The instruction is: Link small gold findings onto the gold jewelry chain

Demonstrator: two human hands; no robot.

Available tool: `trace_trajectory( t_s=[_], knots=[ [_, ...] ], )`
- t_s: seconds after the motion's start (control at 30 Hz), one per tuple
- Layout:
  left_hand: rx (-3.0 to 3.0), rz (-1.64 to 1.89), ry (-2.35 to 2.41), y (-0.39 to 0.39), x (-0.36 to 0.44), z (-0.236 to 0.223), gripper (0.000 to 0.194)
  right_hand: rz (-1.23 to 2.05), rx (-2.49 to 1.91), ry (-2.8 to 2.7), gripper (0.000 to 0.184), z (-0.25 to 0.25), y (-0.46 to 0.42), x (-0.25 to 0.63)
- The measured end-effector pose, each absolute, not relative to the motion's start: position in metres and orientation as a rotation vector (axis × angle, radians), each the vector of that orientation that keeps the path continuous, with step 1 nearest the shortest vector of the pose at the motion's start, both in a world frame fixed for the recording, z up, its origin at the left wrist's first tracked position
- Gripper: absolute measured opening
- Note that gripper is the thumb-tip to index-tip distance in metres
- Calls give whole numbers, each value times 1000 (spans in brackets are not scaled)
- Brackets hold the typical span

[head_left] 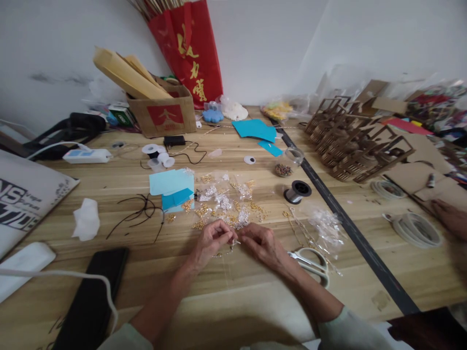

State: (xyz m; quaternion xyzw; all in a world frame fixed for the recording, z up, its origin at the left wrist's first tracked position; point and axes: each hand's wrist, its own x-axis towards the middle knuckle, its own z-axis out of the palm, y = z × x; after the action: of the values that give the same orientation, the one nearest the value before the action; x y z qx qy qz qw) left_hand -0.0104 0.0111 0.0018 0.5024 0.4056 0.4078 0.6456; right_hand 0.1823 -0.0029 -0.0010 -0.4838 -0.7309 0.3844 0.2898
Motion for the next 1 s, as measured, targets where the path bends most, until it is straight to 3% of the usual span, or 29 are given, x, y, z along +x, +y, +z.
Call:
trace_trajectory(
  t_s=[0.17, 0.33, 0.57, 0.73, 1.0],
  knots=[
    [1142, 929, 947, 12, -10, -1, 22, 884, -1325, -1941, 24, 4, -6, 184],
    [1172, 943, 943, 13, -10, -5, 21, 961, -1279, -1983, 25, 10, -10, 181],
    [1192, 942, 954, 13, -11, -5, 19, 1401, -1255, -1773, 27, 7, -11, 178],
    [1160, 926, 951, 12, -10, -4, 21, 1220, -1216, -1858, 14, 6, -8, 177],
    [1148, 917, 942, 12, -10, 0, 20, 1191, -1269, -1875, 9, -2, -4, 181]
  ],
)
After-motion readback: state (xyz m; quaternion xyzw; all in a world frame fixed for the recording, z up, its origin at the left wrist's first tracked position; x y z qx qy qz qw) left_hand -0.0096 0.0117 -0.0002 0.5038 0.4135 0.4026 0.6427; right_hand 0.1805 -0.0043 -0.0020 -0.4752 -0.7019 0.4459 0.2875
